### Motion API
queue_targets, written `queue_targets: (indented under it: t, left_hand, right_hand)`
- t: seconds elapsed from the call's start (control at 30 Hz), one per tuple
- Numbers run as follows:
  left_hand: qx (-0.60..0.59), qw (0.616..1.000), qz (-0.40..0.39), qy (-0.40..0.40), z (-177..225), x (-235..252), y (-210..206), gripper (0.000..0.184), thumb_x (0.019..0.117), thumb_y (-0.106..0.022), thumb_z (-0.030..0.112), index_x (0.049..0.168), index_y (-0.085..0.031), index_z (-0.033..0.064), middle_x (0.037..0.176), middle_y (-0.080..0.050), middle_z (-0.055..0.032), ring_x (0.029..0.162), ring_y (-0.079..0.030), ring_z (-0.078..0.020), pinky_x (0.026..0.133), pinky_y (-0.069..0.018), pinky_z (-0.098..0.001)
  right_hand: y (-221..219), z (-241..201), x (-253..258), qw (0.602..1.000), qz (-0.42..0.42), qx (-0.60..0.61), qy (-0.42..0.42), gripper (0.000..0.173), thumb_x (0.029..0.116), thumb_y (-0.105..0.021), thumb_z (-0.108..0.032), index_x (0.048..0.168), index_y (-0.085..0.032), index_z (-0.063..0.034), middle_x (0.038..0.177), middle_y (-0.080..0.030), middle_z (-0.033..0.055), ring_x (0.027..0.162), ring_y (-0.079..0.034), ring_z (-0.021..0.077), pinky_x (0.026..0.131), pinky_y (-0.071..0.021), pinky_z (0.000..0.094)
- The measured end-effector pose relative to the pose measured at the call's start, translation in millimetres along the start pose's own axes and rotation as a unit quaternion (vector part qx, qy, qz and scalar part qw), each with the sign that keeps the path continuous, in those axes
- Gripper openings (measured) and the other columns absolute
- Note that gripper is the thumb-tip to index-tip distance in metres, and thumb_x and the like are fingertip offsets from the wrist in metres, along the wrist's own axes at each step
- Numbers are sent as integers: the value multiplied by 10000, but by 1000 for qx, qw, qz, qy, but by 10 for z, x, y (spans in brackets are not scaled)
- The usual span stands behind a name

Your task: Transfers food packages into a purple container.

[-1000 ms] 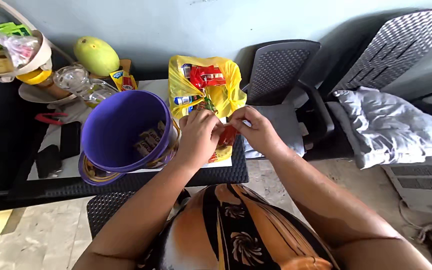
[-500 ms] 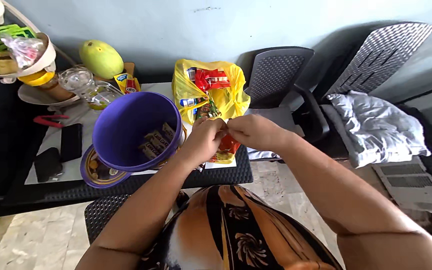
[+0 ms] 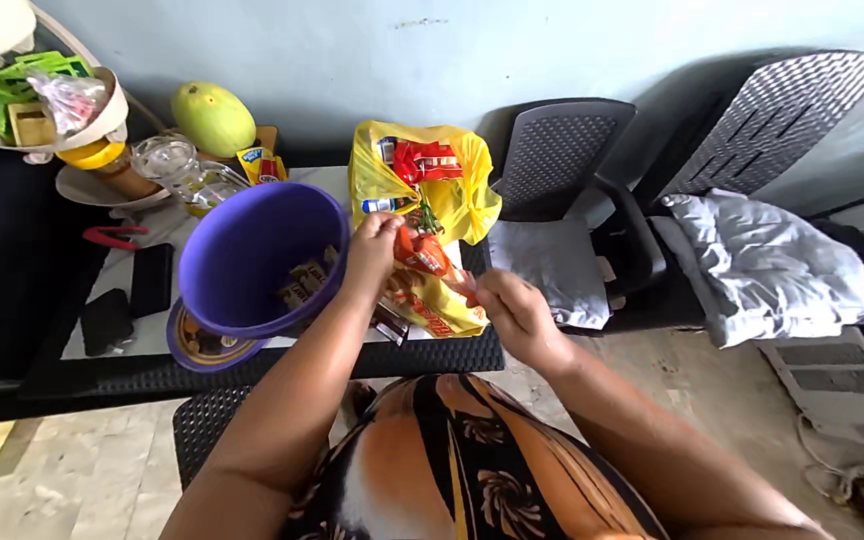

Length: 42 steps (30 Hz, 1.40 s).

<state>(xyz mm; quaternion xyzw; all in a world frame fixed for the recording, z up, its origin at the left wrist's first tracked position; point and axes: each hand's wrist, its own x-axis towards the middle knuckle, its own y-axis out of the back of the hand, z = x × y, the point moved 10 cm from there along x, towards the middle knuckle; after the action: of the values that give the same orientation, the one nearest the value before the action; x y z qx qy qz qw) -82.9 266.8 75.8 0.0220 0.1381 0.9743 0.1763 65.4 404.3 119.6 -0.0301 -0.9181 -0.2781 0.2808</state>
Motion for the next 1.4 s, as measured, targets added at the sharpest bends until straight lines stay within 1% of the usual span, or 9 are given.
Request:
queue_targets:
  t: [0.2, 0.3, 0.43, 0.57, 0.73, 1.0, 1.17, 1.27, 1.4]
  left_hand:
    - [75, 985, -14, -156, 530, -349, -364, 230, 1079, -453, 109, 1137, -635, -19, 1085, -696, -115, 1016, -664, -150, 916, -539, -358]
    - [26, 986, 38, -159, 363, -435, -160, 235, 1090, -408, 127, 1149, -592, -7, 1139, -721, -100, 1089, -679, -147, 969, -550, -375]
    - [-69, 984, 89, -139, 58, -637, 170, 227, 1105, -358, 162, 1168, -546, 51, 1194, -695, -64, 1175, -650, -172, 1029, -529, -422]
    - [-144, 974, 132, -112, -202, -772, 249, 197, 1107, -349, 167, 1158, -527, 97, 1208, -669, -29, 1186, -629, -160, 1031, -521, -402]
    - [-173, 966, 144, -127, -270, -818, 334, 190, 1112, -328, 173, 1146, -511, 136, 1203, -662, 4, 1181, -626, -140, 1036, -517, -390]
    - [-325, 938, 53, -111, -253, -850, -19, 214, 1100, -324, 192, 1141, -533, 193, 1283, -619, -4, 1249, -580, -177, 1059, -496, -424]
    - [-228, 962, -123, -82, -356, -991, -362, 171, 1076, -431, 205, 1076, -581, 123, 1309, -608, -35, 1235, -582, -151, 1013, -519, -380]
    - [-22, 976, -198, -91, -830, -1150, -570, 205, 1041, -511, 100, 1064, -645, -53, 1349, -560, -197, 1274, -552, -232, 1054, -497, -376]
    - [82, 965, -243, -62, -1296, -1357, -597, 179, 990, -582, 111, 1041, -688, -24, 1369, -558, -246, 1323, -512, -346, 1113, -436, -455]
  right_hand:
    - [611, 665, -313, 954, 179, 107, -217, 210, 1092, -441, -188, 971, -577, -83, 878, -678, -25, 794, -702, 83, 761, -636, 343]
    - [824, 1103, -623, 935, 187, 13, -300, 234, 1091, -466, -174, 976, -567, 3, 854, -673, 65, 721, -703, 138, 692, -634, 361]
    - [1163, 1993, -1652, 822, 187, -48, -536, 380, 1115, -412, -258, 1226, -550, 78, 1028, -656, 246, 788, -700, 293, 736, -607, 495]
    - [1290, 2362, -2254, 733, 199, -55, -648, 423, 1130, -363, -307, 1366, -486, 22, 1041, -668, 241, 756, -723, 305, 683, -623, 475]
    - [1643, 2579, -2728, 640, 384, 46, -664, 480, 1134, -272, -348, 1487, -321, -25, 1016, -632, 176, 721, -681, 210, 629, -589, 374]
    - [-424, 2013, -1242, 699, 96, 291, -646, 390, 1125, -386, -278, 1470, -340, -105, 1317, -539, 201, 1073, -661, 368, 796, -597, 552]
    - [-230, 2138, -733, 756, 151, 246, -587, 388, 1111, -411, -344, 1424, -376, -117, 1182, -601, 118, 949, -674, 244, 724, -596, 469]
    - [-201, 2270, -545, 800, 125, 240, -536, 380, 1089, -470, -284, 1410, -390, -95, 1287, -541, 112, 1095, -622, 213, 850, -572, 438]
    - [-526, 2192, -317, 879, 3, 153, -451, 623, 949, -714, -186, 1436, -384, 20, 1409, -535, 198, 1285, -567, 267, 1048, -517, 452]
